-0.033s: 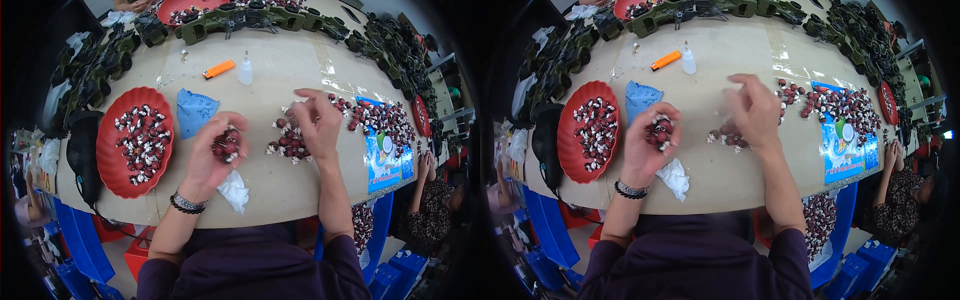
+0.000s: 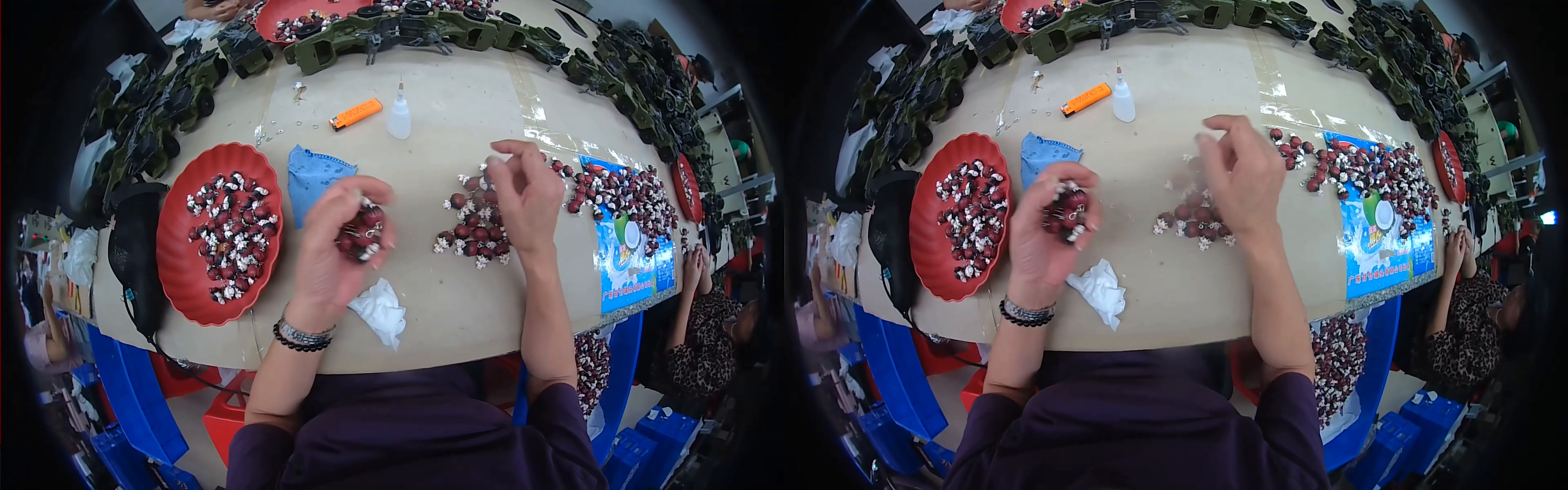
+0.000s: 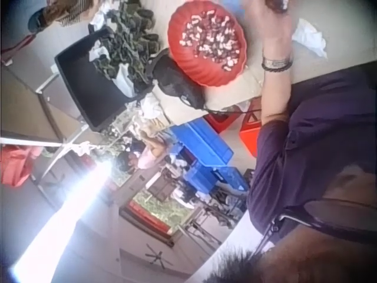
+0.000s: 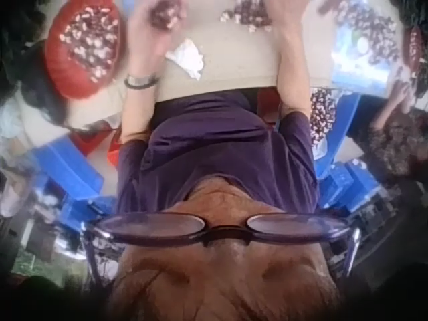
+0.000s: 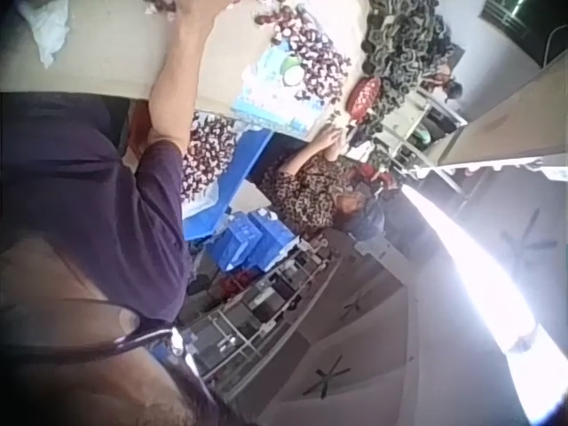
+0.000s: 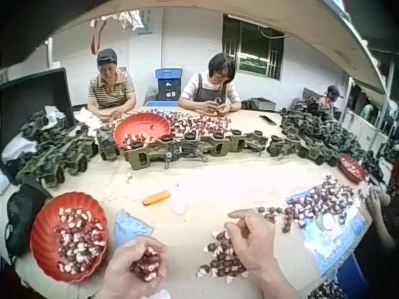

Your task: The person assembles small decorative components and figurines by hand at a workshop table, using a glue bottle to adhere the parts together.

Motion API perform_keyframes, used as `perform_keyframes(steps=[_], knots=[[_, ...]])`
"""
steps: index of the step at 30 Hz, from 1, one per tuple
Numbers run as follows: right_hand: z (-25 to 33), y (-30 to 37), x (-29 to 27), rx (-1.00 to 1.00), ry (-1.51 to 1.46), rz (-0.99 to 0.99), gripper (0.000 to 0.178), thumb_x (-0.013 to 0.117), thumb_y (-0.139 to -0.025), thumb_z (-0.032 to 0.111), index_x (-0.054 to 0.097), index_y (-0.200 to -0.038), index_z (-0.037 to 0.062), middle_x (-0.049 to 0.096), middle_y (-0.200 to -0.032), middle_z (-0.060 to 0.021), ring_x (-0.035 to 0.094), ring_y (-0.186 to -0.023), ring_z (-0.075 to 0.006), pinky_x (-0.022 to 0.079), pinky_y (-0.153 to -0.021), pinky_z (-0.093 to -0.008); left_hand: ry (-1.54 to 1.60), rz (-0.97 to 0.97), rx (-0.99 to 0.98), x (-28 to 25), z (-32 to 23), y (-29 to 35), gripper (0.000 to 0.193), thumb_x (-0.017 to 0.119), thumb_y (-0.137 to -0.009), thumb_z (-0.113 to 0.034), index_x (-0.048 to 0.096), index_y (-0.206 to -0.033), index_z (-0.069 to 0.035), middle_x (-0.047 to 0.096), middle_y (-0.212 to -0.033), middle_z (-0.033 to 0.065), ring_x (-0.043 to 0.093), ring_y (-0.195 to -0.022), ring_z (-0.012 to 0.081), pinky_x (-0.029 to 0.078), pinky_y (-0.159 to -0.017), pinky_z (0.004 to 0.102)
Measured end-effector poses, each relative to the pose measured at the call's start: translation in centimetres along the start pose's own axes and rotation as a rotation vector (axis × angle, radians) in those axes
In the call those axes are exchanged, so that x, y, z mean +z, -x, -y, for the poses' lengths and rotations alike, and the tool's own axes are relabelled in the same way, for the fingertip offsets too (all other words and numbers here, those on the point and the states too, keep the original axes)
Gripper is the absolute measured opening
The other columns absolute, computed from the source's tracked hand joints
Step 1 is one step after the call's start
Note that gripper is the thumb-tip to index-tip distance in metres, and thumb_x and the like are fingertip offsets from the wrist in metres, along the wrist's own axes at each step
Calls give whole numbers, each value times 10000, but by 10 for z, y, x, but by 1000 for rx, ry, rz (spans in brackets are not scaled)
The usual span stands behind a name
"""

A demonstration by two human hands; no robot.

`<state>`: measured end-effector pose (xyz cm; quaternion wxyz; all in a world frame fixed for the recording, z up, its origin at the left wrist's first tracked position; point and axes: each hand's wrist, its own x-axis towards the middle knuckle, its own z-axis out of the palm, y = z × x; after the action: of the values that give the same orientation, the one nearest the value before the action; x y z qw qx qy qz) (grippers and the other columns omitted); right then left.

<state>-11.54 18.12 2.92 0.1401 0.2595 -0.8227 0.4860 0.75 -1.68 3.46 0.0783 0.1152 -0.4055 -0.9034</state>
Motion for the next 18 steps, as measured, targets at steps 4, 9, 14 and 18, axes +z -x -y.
perform_keyframes(steps=[4, 9, 14, 18], knots=[[-15, -6, -3, 16, 465, 41, 229, 705, -780, 185, 700, -974, 64, 610, -752, -68, 575, -765, -230, 480, -688, -373, -315, -240, 434, -9, -24, 3, 135, 626, -912, -105, 628, -996, 0, 604, -755, 28, 564, -591, 80, 405, -449, 195], [-10, 2, 4, -104, 592, 214, 200, 710, -769, 150, 707, -933, 35, 588, -865, -87, 528, -864, -268, 456, -779, -396, -709, -523, 647, -27, -50, 1, 138, 700, -851, -91, 651, -949, -8, 628, -760, 41, 576, -626, 105, 425, -508, 233], [-9, 3, 7, -62, 543, 306, 119, 664, -787, 91, 680, -882, 22, 576, -906, -83, 512, -878, -279, 445, -795, -401, -1667, -671, 1091, -36, -58, -5, 161, 740, -747, -68, 674, -881, -5, 654, -824, 80, 584, -743, 179, 447, -708, 329], [-11, 1, 8, -110, 504, 289, 103, 618, -810, 51, 650, -902, 16, 563, -946, -91, 500, -904, -279, 437, -817, -382, -1772, -620, 1221, -19, -48, -3, 141, 738, -768, -77, 677, -876, -9, 650, -829, 79, 578, -721, 158, 451, -667, 292]])
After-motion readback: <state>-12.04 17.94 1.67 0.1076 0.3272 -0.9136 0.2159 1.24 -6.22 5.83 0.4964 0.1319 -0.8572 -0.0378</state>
